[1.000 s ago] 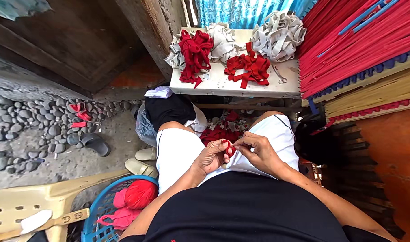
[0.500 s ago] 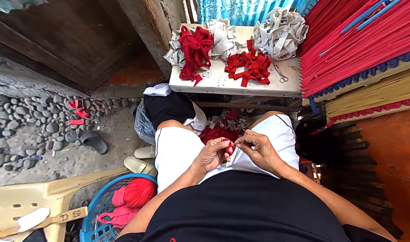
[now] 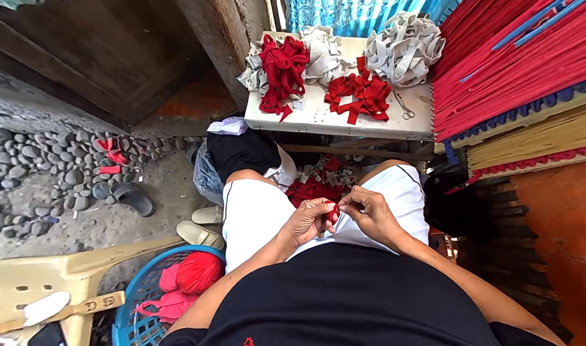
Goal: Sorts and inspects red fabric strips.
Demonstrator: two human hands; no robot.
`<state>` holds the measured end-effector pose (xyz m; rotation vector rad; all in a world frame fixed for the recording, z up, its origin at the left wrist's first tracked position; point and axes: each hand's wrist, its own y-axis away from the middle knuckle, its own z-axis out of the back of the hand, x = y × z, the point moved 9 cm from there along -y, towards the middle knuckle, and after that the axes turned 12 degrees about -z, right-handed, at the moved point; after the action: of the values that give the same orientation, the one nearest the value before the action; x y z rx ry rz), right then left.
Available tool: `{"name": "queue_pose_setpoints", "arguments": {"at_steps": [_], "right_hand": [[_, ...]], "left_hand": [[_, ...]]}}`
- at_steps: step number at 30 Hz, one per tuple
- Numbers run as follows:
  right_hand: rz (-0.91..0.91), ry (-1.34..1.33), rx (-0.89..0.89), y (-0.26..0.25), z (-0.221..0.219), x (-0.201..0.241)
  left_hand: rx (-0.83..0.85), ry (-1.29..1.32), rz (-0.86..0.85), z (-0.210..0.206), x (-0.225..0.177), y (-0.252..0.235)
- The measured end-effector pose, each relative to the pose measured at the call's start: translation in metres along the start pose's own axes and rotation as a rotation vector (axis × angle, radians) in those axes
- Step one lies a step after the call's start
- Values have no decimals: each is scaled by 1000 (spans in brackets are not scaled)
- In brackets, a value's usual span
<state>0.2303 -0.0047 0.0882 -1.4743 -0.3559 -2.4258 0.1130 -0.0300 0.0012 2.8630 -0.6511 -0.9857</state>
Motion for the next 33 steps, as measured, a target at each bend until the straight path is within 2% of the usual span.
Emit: {"name": "queue_pose_setpoints", "arguments": {"at_steps": [7,12,17,21,24,28,33], "right_hand": [[-92,-47,-17,-5,2,-14],[-161,-202,-3,-8,-15,-28],[-70,-153,-31,-18,-16,-14],[64,1,-50,-23,-20,-6],[131,44,-28,-25,-24,-2],[134,11,54,-27,-29,-3],[195,60,-9,-25,-30,-5]], "left_hand": [[-30,-27,-34,-1,-6,-1],[-151,-157,-107,13,-7,1],[-281,-275,-228,18,-16,-4],[-288,-428,-333,22,-25,-4],[-318,-429,-318,24,-27,-2],[-370,-287,-237,29,-23,-1],[-386,-260,-186,28,-18,-1]]}}
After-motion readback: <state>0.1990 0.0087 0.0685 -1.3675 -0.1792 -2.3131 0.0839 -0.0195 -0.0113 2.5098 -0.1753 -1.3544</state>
